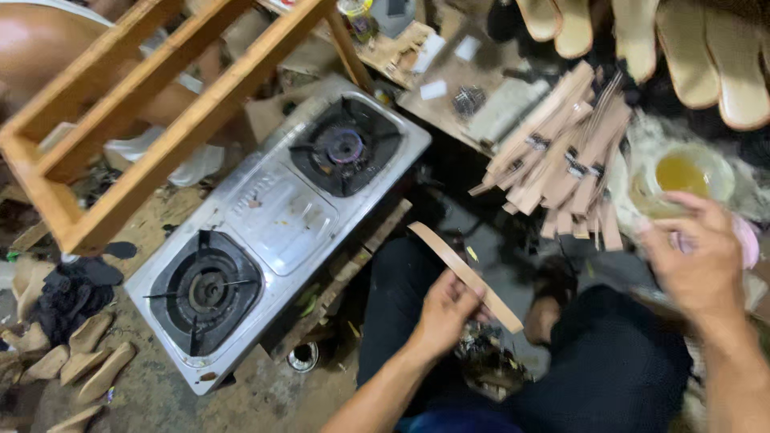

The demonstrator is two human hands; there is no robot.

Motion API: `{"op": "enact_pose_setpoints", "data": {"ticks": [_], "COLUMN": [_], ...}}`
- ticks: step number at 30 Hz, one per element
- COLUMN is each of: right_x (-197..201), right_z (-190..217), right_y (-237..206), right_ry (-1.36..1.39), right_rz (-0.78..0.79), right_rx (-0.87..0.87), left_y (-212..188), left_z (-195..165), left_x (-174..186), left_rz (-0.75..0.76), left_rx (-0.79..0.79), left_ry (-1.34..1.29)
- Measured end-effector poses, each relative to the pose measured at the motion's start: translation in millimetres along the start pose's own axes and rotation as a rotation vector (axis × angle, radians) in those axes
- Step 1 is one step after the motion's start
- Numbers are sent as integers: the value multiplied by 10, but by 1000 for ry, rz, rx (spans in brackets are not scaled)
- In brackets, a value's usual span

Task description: The person sits on the workshop floor holding a bundle of tan leather strips and small metal clips. They pick up one strip at a time, fasten a metal clip onto the end of the strip by hand, and place the finished strip on a growing pile on the workbench, repeating this for many strips.

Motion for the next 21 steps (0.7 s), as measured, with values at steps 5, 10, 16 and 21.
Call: {"op": "enact_pose_setpoints", "data": {"ticks": [5, 10, 16, 21], "right_x": [-493, -631, -735, -716], "right_z": [1133, 1643, 1635, 1629], "right_y": [-579, -890, -1011, -1042], "right_ry": [165, 168, 12, -19], "right_rz": [156, 97, 103, 108], "right_rx": [176, 266, 261, 275], "left_y": [-5, -22, -61, -109], "left_z": [40, -34, -31, -67], "left_x": [65, -75, -299, -395], "left_rz": [-79, -68, -53, -26], "left_rx": [31, 16, 46, 20], "left_ry": [28, 89, 66, 64]}}
Point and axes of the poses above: each hand's wrist, its own y-axis towards the middle knuckle, its own x-axis out of the back of the hand, z = x × y, the point moved 10 cm from there along y, towards the middle knuckle, and after that the axes turned 13 degrees about z, right-handed, at the moved point
